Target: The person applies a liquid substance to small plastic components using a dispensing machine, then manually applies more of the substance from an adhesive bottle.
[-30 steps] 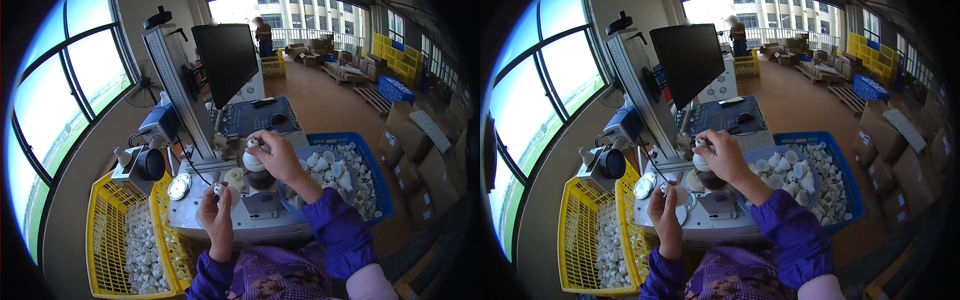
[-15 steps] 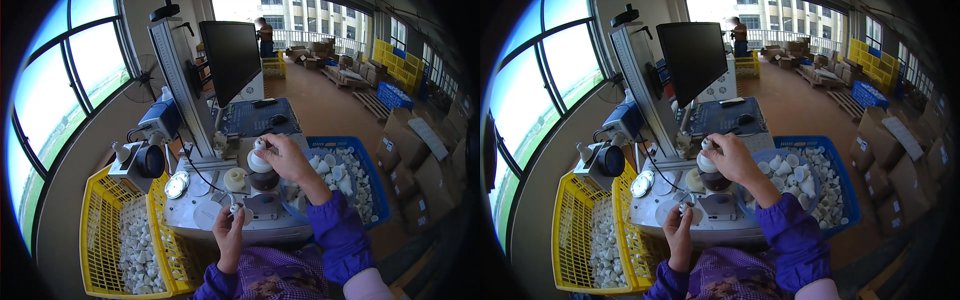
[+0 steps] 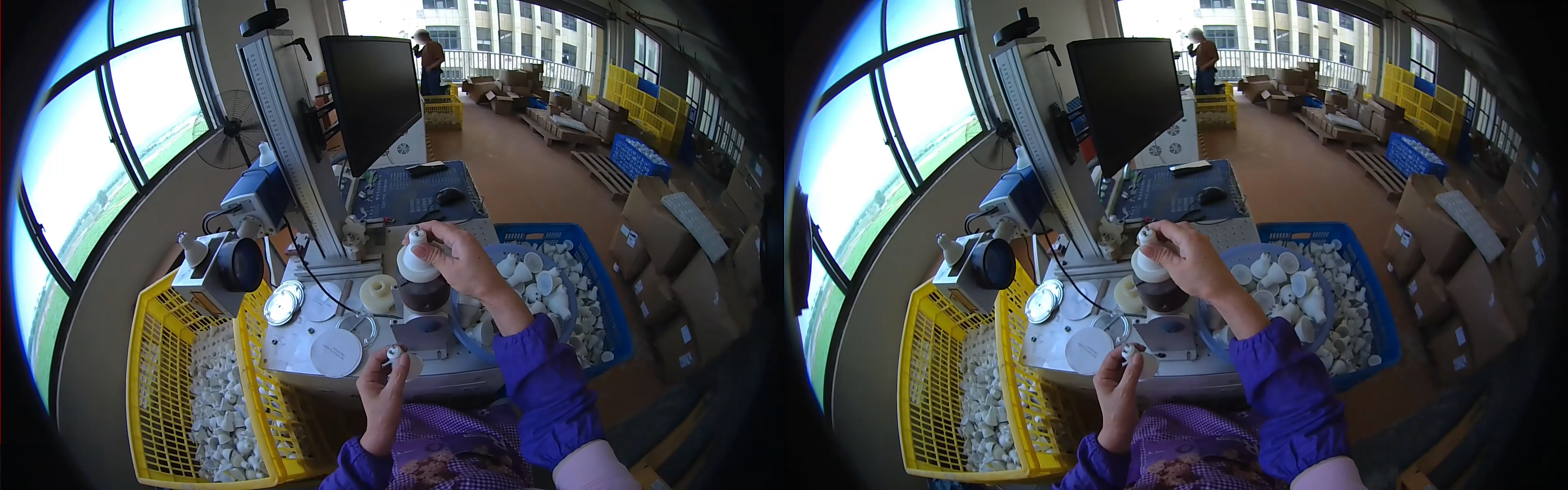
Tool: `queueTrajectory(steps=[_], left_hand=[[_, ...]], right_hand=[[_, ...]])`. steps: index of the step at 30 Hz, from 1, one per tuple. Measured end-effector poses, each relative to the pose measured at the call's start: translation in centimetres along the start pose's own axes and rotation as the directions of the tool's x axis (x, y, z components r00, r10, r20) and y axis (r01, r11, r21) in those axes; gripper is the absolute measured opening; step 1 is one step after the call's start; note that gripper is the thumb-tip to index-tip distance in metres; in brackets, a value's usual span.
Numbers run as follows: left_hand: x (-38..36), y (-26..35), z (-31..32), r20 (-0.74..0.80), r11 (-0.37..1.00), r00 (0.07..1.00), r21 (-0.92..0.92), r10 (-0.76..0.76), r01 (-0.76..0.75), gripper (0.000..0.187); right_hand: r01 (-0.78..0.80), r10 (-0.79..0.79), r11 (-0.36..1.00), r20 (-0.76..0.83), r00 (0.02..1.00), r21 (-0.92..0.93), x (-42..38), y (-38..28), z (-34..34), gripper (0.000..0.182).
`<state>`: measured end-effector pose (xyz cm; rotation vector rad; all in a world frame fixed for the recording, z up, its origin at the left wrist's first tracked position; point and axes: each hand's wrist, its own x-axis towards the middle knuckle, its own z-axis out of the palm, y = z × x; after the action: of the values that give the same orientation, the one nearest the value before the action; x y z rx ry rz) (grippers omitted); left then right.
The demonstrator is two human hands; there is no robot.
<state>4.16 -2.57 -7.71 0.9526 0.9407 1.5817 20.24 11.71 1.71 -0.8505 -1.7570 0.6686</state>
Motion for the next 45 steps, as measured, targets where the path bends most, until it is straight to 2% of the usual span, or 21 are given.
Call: queueTrajectory(steps=[4, 7, 8, 10, 11, 13, 14, 15, 17, 21, 24, 26, 27, 30, 32, 33, 35, 36, 38, 41, 45], left_hand=[[-0.4, 0.0, 0.1, 0.003, 1.0, 1.0, 0.017, -0.015, 0.015, 0.017], [-0.7, -0.1, -0.3, -0.013, 0.999, 0.999, 0.016, -0.033, 0.033, 0.017], [-0.8, -0.3, -0.6, -0.009, 0.999, 0.999, 0.013, -0.043, 0.043, 0.017], [-1.1, -1.0, -1.4, -0.041, 0.998, 0.997, 0.006, -0.061, 0.061, 0.017], [-1.2, -1.4, -1.6, -0.051, 0.997, 0.996, 0.01, -0.073, 0.073, 0.016], [-1.5, -2.5, -2.2, -0.046, 0.994, 0.993, 0.002, -0.105, 0.106, 0.016], [-1.7, -3.0, -2.1, -0.042, 0.992, 0.991, -0.008, -0.129, 0.128, 0.016], [-1.8, -3.2, -1.8, -0.039, 0.991, 0.99, -0.01, -0.134, 0.134, 0.016], [-2.0, -3.2, -1.2, -0.012, 0.989, 0.989, -0.01, -0.145, 0.145, 0.016], [-2.4, -2.8, -0.5, 0.019, 0.992, 0.992, 0.007, -0.128, 0.128, 0.015], [-2.6, -2.3, -0.6, 0.01, 0.991, 0.991, -0.003, -0.131, 0.131, 0.015], [-2.8, -2.2, -0.4, 0.02, 0.991, 0.99, -0.006, -0.136, 0.136, 0.016], [-2.9, -2.1, -0.3, 0.027, 0.989, 0.989, -0.008, -0.147, 0.148, 0.016], [-3.4, -1.4, 0.5, 0.046, 0.987, 0.986, -0.006, -0.159, 0.159, 0.015], [-3.7, -1.3, 0.5, 0.045, 0.988, 0.987, -0.018, -0.152, 0.153, 0.015], [-3.7, -1.2, 0.5, 0.045, 0.987, 0.986, -0.017, -0.158, 0.159, 0.015], [-3.9, -1.2, 0.7, 0.061, 0.984, 0.983, -0.014, -0.174, 0.175, 0.015], [-4.0, -1.3, 0.9, 0.065, 0.982, 0.981, -0.014, -0.185, 0.186, 0.014], [-4.0, -1.3, 1.2, 0.073, 0.981, 0.979, -0.014, -0.193, 0.194, 0.014], [-4.3, -1.2, 1.3, 0.109, 0.974, 0.97, -0.044, -0.215, 0.221, 0.015], [-4.4, -1.2, 1.3, 0.117, 0.974, 0.969, -0.048, -0.216, 0.222, 0.015]], right_hand=[[-0.025, 0.025, 0.998, 0.003, 1.0, 0.052, -0.1, 0.1, -0.1, 0.039], [0.149, -0.156, 0.986, -0.101, 0.983, -0.079, -1.0, -0.7, -1.0, 0.039], [0.139, -0.147, 0.987, -0.102, 0.984, -0.085, -1.5, -0.4, -1.7, 0.039], [-0.058, 0.059, 0.998, -0.155, 0.986, 0.007, -3.1, 0.3, -3.7, 0.035], [-0.071, 0.07, 0.997, -0.156, 0.985, -0.001, -4.2, 0.7, -4.7, 0.035], [-0.182, 0.231, 0.924, 0.112, 0.967, -0.336, -7.2, 1.6, -6.2, 0.031], [-0.195, 0.341, 0.843, 0.217, 0.915, -0.502, -8.6, 2.0, -6.6, 0.03], [-0.2, 0.347, 0.839, 0.215, 0.913, -0.505, -9.6, 2.4, -6.2, 0.03], [0.005, 0.326, 0.761, 0.389, 0.861, -0.649, -11.4, 3.4, -5.4, 0.035], [0.076, 0.352, 0.668, 0.404, 0.844, -0.74, -12.6, 4.7, -4.3, 0.038], [0.063, 0.32, 0.621, 0.326, 0.89, -0.781, -12.8, 4.5, -4.0, 0.035], [0.111, 0.334, 0.502, 0.311, 0.89, -0.858, -12.9, 5.0, -3.9, 0.03], [0.113, 0.331, 0.502, 0.311, 0.891, -0.857, -13.2, 5.6, -3.9, 0.03], [0.107, 0.2, 0.562, 0.26, 0.945, -0.82, -13.1, 6.1, -4.2, 0.026], [-0.111, 0.202, 0.793, 0.088, 0.975, -0.599, -12.8, 3.7, -4.9, 0.022], [-0.116, 0.208, 0.791, 0.086, 0.974, -0.601, -12.7, 2.6, -5.2, 0.022], [-0.331, 0.337, 0.91, -0.02, 0.941, -0.251, -12.5, 0.9, -5.6, 0.025], [-0.34, 0.343, 0.906, -0.031, 0.939, -0.254, -12.9, 1.2, -5.6, 0.025], [-0.357, 0.361, 0.931, -0.045, 0.931, 0.081, -13.5, 2.2, -5.4, 0.029], [-0.324, 0.339, 0.922, -0.039, 0.94, 0.211, -13.7, 1.6, -5.2, 0.031], [-0.349, 0.376, 0.9, -0.058, 0.925, 0.262, -13.7, 1.0, -5.0, 0.03]])
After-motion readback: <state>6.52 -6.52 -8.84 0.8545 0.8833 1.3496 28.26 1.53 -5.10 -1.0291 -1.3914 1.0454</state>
